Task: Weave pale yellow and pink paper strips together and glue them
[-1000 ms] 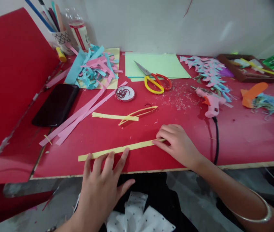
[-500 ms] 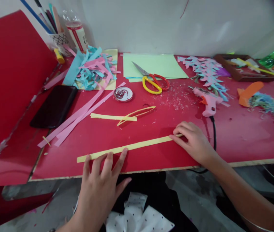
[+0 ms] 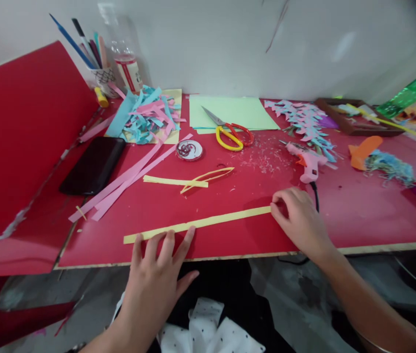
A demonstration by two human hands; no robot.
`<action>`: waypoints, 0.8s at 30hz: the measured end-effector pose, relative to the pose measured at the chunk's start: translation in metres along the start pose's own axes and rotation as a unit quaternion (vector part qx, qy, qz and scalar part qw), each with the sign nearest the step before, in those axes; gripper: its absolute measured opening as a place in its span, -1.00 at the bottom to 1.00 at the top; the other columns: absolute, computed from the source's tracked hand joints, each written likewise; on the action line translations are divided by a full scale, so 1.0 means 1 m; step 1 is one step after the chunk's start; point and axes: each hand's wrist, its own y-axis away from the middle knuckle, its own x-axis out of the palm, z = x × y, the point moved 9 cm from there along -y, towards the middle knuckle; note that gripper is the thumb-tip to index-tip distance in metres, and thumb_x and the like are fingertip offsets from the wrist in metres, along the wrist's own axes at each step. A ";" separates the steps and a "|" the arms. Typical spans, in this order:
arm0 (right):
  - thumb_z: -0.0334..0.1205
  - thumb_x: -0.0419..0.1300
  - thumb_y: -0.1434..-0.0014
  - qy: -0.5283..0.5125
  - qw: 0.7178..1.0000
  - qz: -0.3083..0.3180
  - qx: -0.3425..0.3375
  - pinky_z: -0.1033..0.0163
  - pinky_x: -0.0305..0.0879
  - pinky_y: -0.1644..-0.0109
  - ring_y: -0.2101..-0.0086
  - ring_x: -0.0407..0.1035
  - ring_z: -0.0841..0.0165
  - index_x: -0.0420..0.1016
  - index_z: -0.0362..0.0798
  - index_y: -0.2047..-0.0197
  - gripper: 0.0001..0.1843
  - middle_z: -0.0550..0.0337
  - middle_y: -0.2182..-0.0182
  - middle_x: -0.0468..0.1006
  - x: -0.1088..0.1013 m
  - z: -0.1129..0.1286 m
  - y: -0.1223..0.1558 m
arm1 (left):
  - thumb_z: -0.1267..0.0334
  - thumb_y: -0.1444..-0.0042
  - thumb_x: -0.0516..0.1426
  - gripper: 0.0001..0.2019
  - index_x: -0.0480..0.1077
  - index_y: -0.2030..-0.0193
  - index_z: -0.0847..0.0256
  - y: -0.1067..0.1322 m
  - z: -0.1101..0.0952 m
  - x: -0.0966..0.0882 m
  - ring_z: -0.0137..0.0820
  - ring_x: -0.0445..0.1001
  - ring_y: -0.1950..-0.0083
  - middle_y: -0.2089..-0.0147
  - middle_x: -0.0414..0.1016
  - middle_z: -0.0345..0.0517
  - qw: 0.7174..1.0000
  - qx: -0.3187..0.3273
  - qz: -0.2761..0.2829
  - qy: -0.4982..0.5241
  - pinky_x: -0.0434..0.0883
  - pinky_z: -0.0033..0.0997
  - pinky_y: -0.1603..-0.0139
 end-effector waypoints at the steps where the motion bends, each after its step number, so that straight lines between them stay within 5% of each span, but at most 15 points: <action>1: -0.32 -0.03 -0.13 0.022 0.999 -0.032 -0.010 0.14 0.22 0.18 0.25 0.28 0.22 0.33 -0.11 0.27 -0.85 0.02 0.32 0.39 -0.008 0.009 0.001 | 0.02 0.01 0.11 -0.36 0.09 -0.23 0.09 0.000 0.000 0.000 -0.14 0.25 0.13 0.12 0.31 0.05 1.000 -0.002 0.003 -0.002 0.18 0.04 -0.03; 3: -0.34 -0.05 -0.16 0.050 0.994 -0.087 -0.054 0.08 0.17 0.04 0.09 0.25 0.19 0.31 -0.15 0.08 -0.73 -0.08 0.15 0.39 -0.021 0.040 0.007 | 0.01 0.00 0.11 -0.35 0.09 -0.23 0.09 -0.001 -0.002 0.000 -0.14 0.25 0.13 0.13 0.32 0.04 1.000 -0.004 0.009 -0.004 0.19 0.05 -0.02; 5: -0.29 -0.03 -0.17 0.055 0.987 -0.071 -0.131 -0.01 0.00 -0.12 -0.06 0.13 0.16 0.23 -0.11 -0.07 -0.62 -0.07 -0.02 0.32 -0.020 0.081 0.016 | 0.01 0.00 0.11 -0.36 0.09 -0.23 0.10 -0.002 -0.002 0.000 -0.14 0.25 0.13 0.13 0.32 0.04 1.000 -0.010 0.014 -0.007 0.20 0.05 -0.01; 8: -0.09 -0.07 -0.20 -0.002 0.966 0.053 -0.254 0.02 -0.11 -0.19 -0.18 -0.06 0.21 0.07 -0.06 -0.21 -0.48 0.04 -0.19 0.14 0.003 0.139 0.035 | 0.02 0.01 0.12 -0.39 0.14 -0.20 0.09 -0.003 -0.002 0.000 -0.13 0.25 0.11 0.12 0.32 0.05 1.000 -0.017 0.016 -0.005 0.21 0.04 -0.01; 10: 0.05 -0.12 -0.19 -0.032 0.958 0.121 -0.259 0.04 -0.10 -0.20 -0.21 -0.14 0.21 -0.02 -0.10 -0.26 -0.36 0.04 -0.24 0.03 0.019 0.154 0.042 | 0.02 0.03 0.14 -0.40 0.18 -0.18 0.08 -0.003 -0.002 0.001 -0.13 0.25 0.09 0.11 0.32 0.05 1.000 -0.019 0.017 0.000 0.21 0.03 -0.02; 16: 0.16 -0.19 -0.17 -0.046 0.967 0.164 -0.189 -0.05 -0.12 -0.19 -0.22 -0.16 0.19 -0.08 -0.12 -0.28 -0.27 0.05 -0.26 -0.08 0.032 0.143 0.044 | 0.09 -0.02 0.11 -0.41 0.11 -0.22 0.07 0.000 0.000 -0.001 -0.14 0.25 0.07 0.10 0.32 0.04 1.000 -0.019 -0.005 0.007 0.19 0.04 -0.04; 24: 0.10 -0.11 -0.15 0.017 0.985 0.140 -0.103 -0.16 -0.07 -0.13 -0.20 -0.08 0.13 -0.05 -0.06 -0.26 -0.31 0.02 -0.25 -0.02 0.024 0.090 0.048 | 0.15 -0.07 0.07 -0.47 0.16 -0.19 0.22 0.013 0.011 -0.002 -0.15 0.28 0.11 0.15 0.32 0.08 0.999 -0.010 -0.038 -0.021 0.21 -0.01 -0.03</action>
